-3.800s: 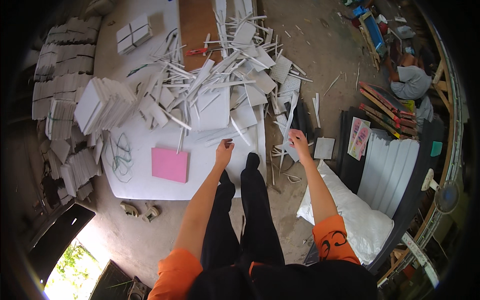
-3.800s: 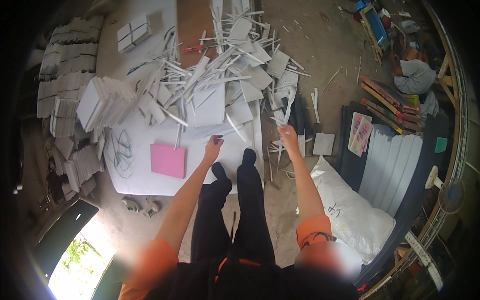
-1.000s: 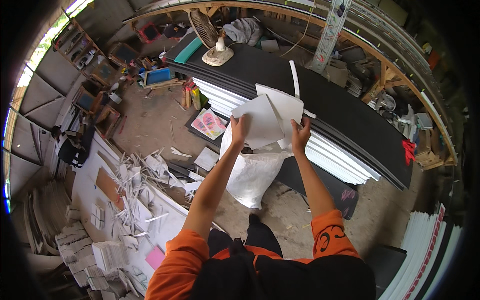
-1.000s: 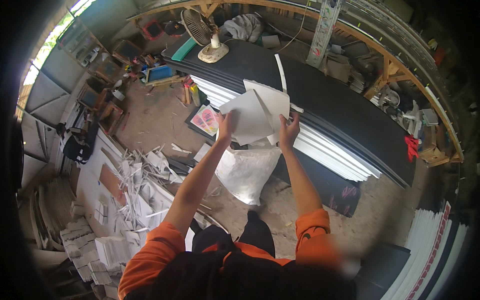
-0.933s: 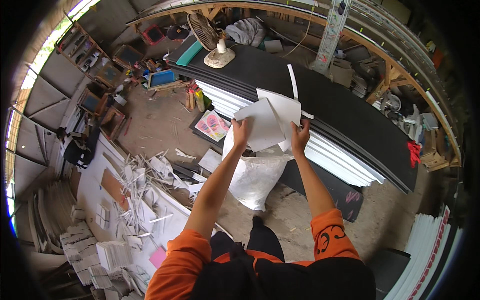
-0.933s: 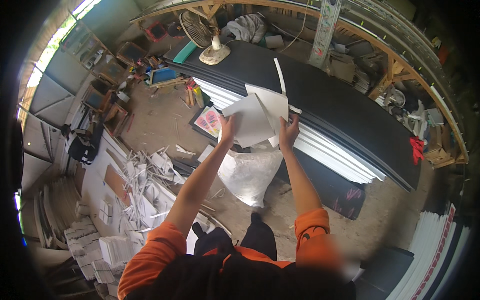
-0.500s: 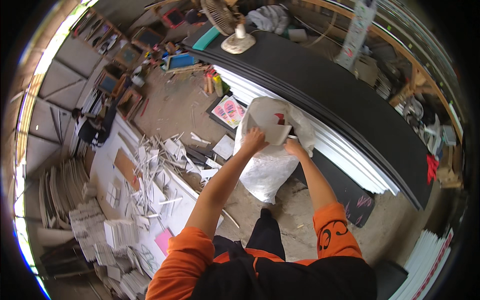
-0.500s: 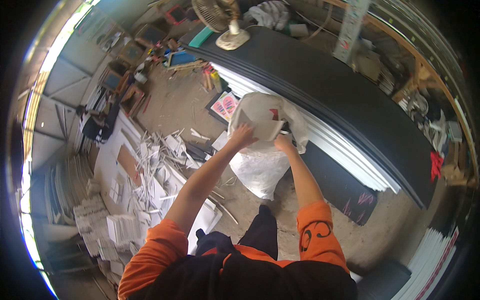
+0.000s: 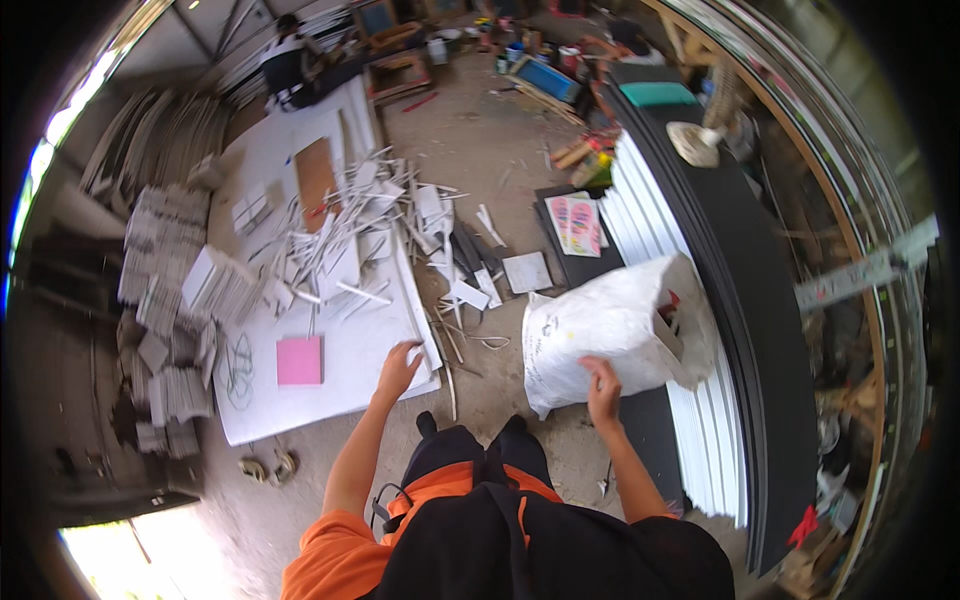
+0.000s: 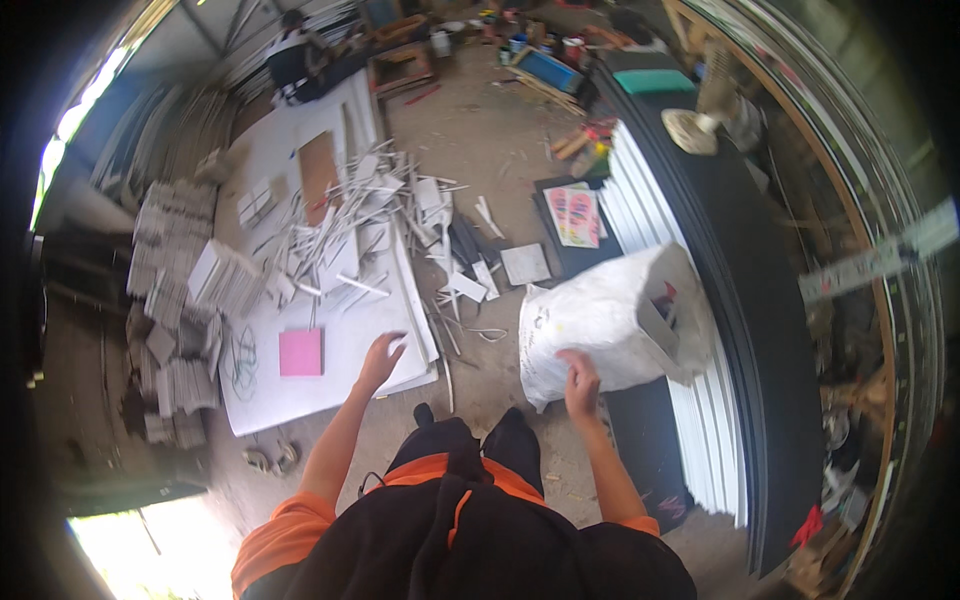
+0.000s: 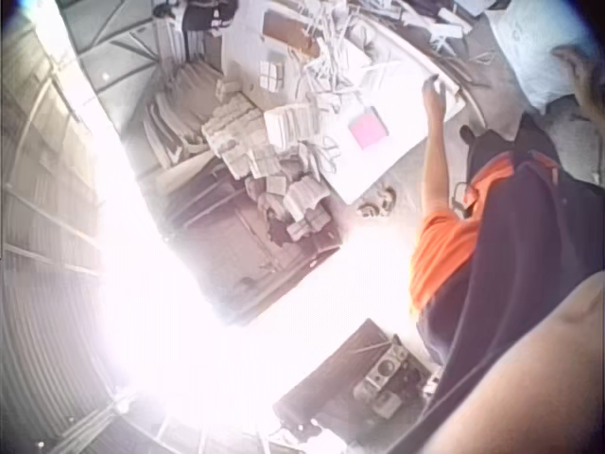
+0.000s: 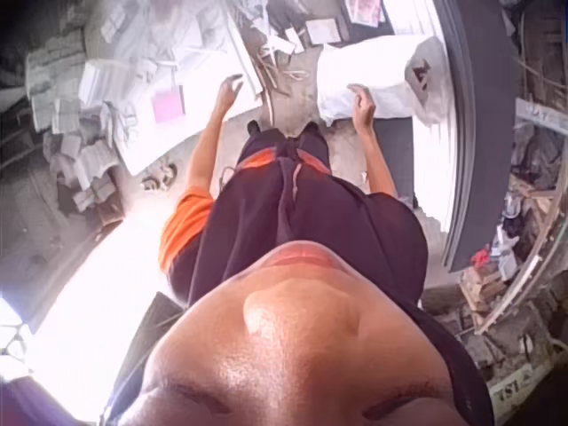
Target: The person sits on the floor and uses a utility knife to trim the edges of white foam sheets. They repeatedly cut strips from the foam, stack the trimmed pieces, and place the offcuts into a white sack. The person also stacks pink foam sheets and organizes the workspace.
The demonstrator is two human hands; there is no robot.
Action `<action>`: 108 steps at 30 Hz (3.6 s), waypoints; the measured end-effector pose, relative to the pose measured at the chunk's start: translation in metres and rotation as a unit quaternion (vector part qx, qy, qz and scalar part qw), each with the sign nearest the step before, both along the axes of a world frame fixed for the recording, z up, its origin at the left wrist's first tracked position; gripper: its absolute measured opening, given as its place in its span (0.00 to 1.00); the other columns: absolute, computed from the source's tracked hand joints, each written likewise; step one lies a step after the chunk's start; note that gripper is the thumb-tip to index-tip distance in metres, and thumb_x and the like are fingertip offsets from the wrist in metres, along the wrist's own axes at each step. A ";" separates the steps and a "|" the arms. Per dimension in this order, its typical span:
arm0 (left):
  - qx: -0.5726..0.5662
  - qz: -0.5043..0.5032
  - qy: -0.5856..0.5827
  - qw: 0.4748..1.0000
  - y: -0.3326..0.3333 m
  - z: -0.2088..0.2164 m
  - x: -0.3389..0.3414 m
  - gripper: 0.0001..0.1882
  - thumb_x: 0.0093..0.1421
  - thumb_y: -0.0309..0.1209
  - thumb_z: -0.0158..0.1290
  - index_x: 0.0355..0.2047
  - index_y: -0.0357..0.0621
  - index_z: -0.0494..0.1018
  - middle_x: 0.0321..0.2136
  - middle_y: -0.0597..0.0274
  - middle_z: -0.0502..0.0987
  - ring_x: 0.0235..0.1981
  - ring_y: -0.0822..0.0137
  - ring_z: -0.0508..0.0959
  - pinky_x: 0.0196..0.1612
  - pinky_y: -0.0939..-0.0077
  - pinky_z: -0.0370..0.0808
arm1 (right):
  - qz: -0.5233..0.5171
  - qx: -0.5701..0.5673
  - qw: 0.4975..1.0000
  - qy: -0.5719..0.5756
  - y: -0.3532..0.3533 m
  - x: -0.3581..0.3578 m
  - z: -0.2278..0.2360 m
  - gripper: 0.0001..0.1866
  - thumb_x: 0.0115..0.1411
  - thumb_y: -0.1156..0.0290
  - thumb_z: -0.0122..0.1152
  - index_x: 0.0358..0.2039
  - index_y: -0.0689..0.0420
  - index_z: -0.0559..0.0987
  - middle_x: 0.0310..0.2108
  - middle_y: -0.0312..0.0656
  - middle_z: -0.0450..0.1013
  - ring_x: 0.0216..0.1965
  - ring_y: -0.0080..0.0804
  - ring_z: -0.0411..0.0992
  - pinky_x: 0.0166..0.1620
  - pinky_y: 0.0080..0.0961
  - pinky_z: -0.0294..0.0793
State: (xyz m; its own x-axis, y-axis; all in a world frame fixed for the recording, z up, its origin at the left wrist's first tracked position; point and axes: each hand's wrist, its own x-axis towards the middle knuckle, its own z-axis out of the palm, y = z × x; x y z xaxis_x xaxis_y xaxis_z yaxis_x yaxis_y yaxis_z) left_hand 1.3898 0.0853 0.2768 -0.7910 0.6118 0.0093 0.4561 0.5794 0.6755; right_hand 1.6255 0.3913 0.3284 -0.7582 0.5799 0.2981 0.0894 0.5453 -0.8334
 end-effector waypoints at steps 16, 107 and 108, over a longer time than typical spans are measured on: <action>-0.116 0.406 -0.322 0.847 -0.358 -0.134 0.099 0.16 0.49 0.37 0.49 0.37 0.44 0.72 0.31 0.52 0.75 0.36 0.56 0.74 0.39 0.67 0.69 | 0.174 0.075 0.917 -0.351 -0.126 -0.131 -0.176 0.11 0.52 0.77 0.42 0.31 0.61 0.75 0.28 0.47 0.71 0.22 0.33 0.72 0.30 0.25 0.70; -0.061 0.869 -0.101 0.480 0.145 -0.594 -0.904 0.53 0.39 0.58 0.54 0.45 0.19 0.48 0.44 0.31 0.53 0.46 0.39 0.55 0.50 0.54 0.52 | 0.656 0.261 0.702 -0.091 -0.098 -1.423 -0.671 0.46 0.48 0.39 0.46 0.53 0.67 0.52 0.53 0.60 0.49 0.54 0.52 0.48 0.55 0.44 0.45; -0.046 0.873 -0.091 0.478 0.145 -0.597 -0.910 0.53 0.39 0.58 0.54 0.45 0.17 0.48 0.44 0.30 0.53 0.46 0.39 0.55 0.50 0.54 0.52 | 0.662 0.261 0.697 -0.093 -0.101 -1.412 -0.673 0.46 0.47 0.38 0.48 0.53 0.65 0.53 0.53 0.60 0.49 0.54 0.52 0.48 0.54 0.44 0.46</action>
State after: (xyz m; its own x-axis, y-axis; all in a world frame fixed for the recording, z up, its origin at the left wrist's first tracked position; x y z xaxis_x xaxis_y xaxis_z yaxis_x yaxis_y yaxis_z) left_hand 0.4798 0.2306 -0.3203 -0.0803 -0.9896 -0.1193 -0.8371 0.0020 0.5471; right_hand 0.2136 0.2900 -0.3447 -0.5800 -0.8140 0.0316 -0.6994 0.4776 -0.5317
